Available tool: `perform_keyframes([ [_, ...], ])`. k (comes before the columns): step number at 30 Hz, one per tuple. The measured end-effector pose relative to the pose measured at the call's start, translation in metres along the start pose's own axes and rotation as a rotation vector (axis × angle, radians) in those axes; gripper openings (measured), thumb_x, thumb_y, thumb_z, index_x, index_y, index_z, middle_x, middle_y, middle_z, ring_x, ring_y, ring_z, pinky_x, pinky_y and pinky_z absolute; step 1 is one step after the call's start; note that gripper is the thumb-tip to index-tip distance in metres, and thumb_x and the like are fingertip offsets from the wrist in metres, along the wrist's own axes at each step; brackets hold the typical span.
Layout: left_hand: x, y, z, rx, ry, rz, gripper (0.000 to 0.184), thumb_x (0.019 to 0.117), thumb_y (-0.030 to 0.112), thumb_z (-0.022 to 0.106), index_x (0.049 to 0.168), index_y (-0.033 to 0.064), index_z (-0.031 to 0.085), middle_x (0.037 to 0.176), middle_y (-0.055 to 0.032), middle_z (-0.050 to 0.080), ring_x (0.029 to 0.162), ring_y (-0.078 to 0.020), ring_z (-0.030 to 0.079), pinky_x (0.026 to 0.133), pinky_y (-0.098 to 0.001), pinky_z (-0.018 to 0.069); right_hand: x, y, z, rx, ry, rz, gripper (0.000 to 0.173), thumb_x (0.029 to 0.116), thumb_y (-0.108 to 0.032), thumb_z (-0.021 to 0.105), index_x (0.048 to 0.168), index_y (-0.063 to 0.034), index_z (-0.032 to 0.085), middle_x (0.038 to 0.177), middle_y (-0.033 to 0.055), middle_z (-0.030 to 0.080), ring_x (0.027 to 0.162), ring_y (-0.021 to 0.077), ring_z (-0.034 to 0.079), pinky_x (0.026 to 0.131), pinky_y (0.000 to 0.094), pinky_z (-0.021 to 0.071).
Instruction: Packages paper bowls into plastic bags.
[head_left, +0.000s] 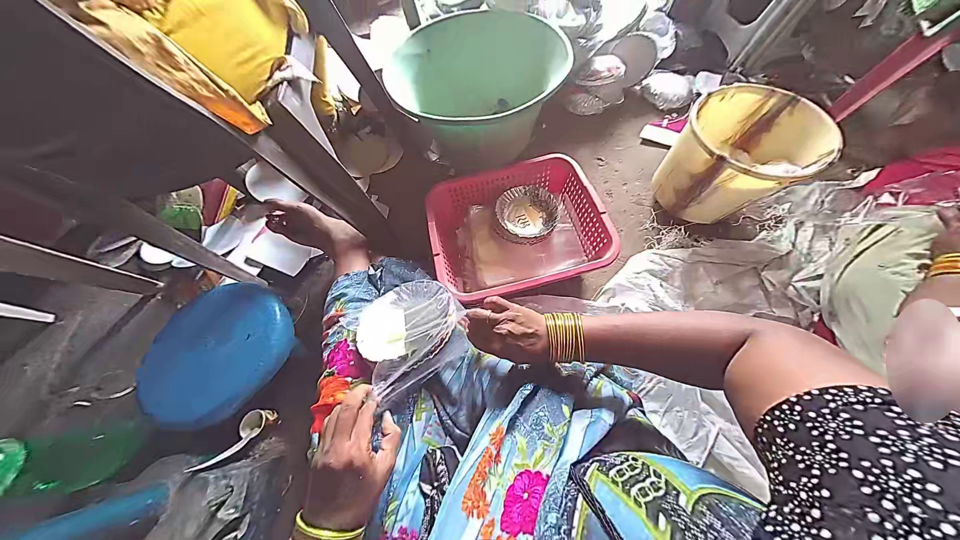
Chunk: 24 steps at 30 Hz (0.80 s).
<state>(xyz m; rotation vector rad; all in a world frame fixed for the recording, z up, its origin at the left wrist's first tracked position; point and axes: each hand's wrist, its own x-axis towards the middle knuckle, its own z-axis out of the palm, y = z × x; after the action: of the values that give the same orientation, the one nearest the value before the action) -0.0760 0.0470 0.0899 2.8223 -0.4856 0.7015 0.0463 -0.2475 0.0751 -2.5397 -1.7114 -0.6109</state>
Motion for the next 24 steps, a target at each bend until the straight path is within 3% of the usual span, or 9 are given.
perform_keyframes([
  [3, -0.015, -0.006, -0.001, 0.058, 0.035, 0.062, 0.033, 0.0972, 0.023, 0.056, 0.087, -0.0011, 0.075, 0.103, -0.0206, 0.074, 0.09, -0.0348, 0.072, 0.081, -0.0428, 0.0582, 0.003, 0.002, -0.007, 0.079, 0.08, -0.013, 0.021, 0.0966, 0.002, 0.054, 0.102, -0.006, 0.073, 0.106, 0.0064, 0.074, 0.114, 0.0246, 0.065, 0.095, 0.0401, 0.0482],
  [7, -0.015, -0.011, -0.002, 0.015, 0.109, 0.023, 0.024, 0.0944, 0.017, 0.061, 0.086, 0.0032, 0.08, 0.097, -0.0149, 0.077, 0.084, -0.0276, 0.074, 0.077, -0.0374, 0.0597, 0.01, 0.013, -0.012, 0.06, 0.112, 0.029, 0.017, 0.0944, -0.002, 0.058, 0.096, -0.0111, 0.072, 0.103, 0.0025, 0.073, 0.112, 0.0219, 0.065, 0.094, 0.0404, 0.0479],
  [10, -0.009, -0.017, -0.002, -0.173, 0.121, -0.009, 0.02, 0.0916, 0.01, 0.064, 0.084, -0.0012, 0.077, 0.097, -0.0164, 0.077, 0.089, -0.023, 0.075, 0.082, -0.0325, 0.0602, 0.01, 0.024, -0.006, 0.103, 0.206, -0.06, 0.016, 0.0926, -0.005, 0.059, 0.091, -0.0137, 0.072, 0.097, 0.0026, 0.072, 0.103, 0.0232, 0.066, 0.086, 0.0417, 0.0503],
  [12, -0.005, -0.018, -0.004, -0.364, 0.124, -0.091, 0.016, 0.0877, 0.006, 0.066, 0.081, -0.0051, 0.075, 0.094, -0.0178, 0.075, 0.093, -0.0183, 0.074, 0.088, -0.027, 0.0586, 0.007, 0.028, -0.001, 0.146, 0.264, -0.139, 0.016, 0.0944, -0.007, 0.058, 0.095, -0.0157, 0.071, 0.097, 0.0022, 0.07, 0.101, 0.0233, 0.067, 0.083, 0.0415, 0.0528],
  [15, -0.001, -0.025, -0.003, -0.545, 0.211, -0.184, 0.013, 0.0847, 0.005, 0.07, 0.078, -0.0061, 0.071, 0.089, -0.0157, 0.074, 0.091, -0.0118, 0.073, 0.087, -0.0232, 0.0581, 0.005, 0.031, 0.003, 0.273, 0.355, -0.179, 0.018, 0.0972, -0.007, 0.054, 0.1, -0.0139, 0.07, 0.102, 0.0042, 0.072, 0.101, 0.0235, 0.068, 0.081, 0.0393, 0.0548],
  [17, 0.0, -0.03, -0.005, -0.61, 0.239, -0.194, 0.014, 0.0873, 0.006, 0.07, 0.082, -0.0075, 0.071, 0.088, -0.0157, 0.075, 0.089, -0.0139, 0.073, 0.088, -0.0294, 0.0597, 0.004, 0.027, 0.002, 0.31, 0.437, -0.178, 0.019, 0.0989, -0.007, 0.053, 0.103, -0.0119, 0.07, 0.107, 0.0058, 0.074, 0.103, 0.0226, 0.069, 0.084, 0.0359, 0.0554],
  [19, 0.001, -0.031, -0.009, -0.605, 0.222, -0.22, 0.011, 0.0847, 0.003, 0.07, 0.084, -0.0081, 0.071, 0.086, -0.0137, 0.075, 0.085, -0.0123, 0.073, 0.083, -0.0274, 0.0604, 0.004, 0.024, 0.002, 0.299, 0.479, -0.176, 0.02, 0.0989, -0.006, 0.052, 0.105, -0.0117, 0.07, 0.109, 0.0066, 0.073, 0.105, 0.0218, 0.068, 0.088, 0.0331, 0.0546],
  [21, 0.004, -0.023, -0.017, -0.49, 0.189, -0.24, 0.016, 0.0828, -0.001, 0.067, 0.094, -0.0107, 0.072, 0.086, -0.0164, 0.075, 0.08, -0.0156, 0.074, 0.08, -0.0279, 0.0601, 0.005, 0.021, 0.005, 0.29, 0.486, -0.159, 0.022, 0.0955, -0.005, 0.053, 0.105, -0.0115, 0.072, 0.112, 0.0081, 0.072, 0.108, 0.0228, 0.068, 0.091, 0.033, 0.0541],
  [24, 0.005, -0.021, -0.02, -0.362, 0.139, -0.188, 0.025, 0.0868, -0.001, 0.062, 0.106, -0.0098, 0.075, 0.095, -0.021, 0.075, 0.088, -0.024, 0.074, 0.087, -0.0322, 0.059, 0.008, 0.018, 0.001, 0.404, 0.434, -0.062, 0.018, 0.1004, -0.01, 0.051, 0.102, -0.0084, 0.069, 0.117, 0.0109, 0.072, 0.111, 0.0244, 0.069, 0.094, 0.0342, 0.0541],
])
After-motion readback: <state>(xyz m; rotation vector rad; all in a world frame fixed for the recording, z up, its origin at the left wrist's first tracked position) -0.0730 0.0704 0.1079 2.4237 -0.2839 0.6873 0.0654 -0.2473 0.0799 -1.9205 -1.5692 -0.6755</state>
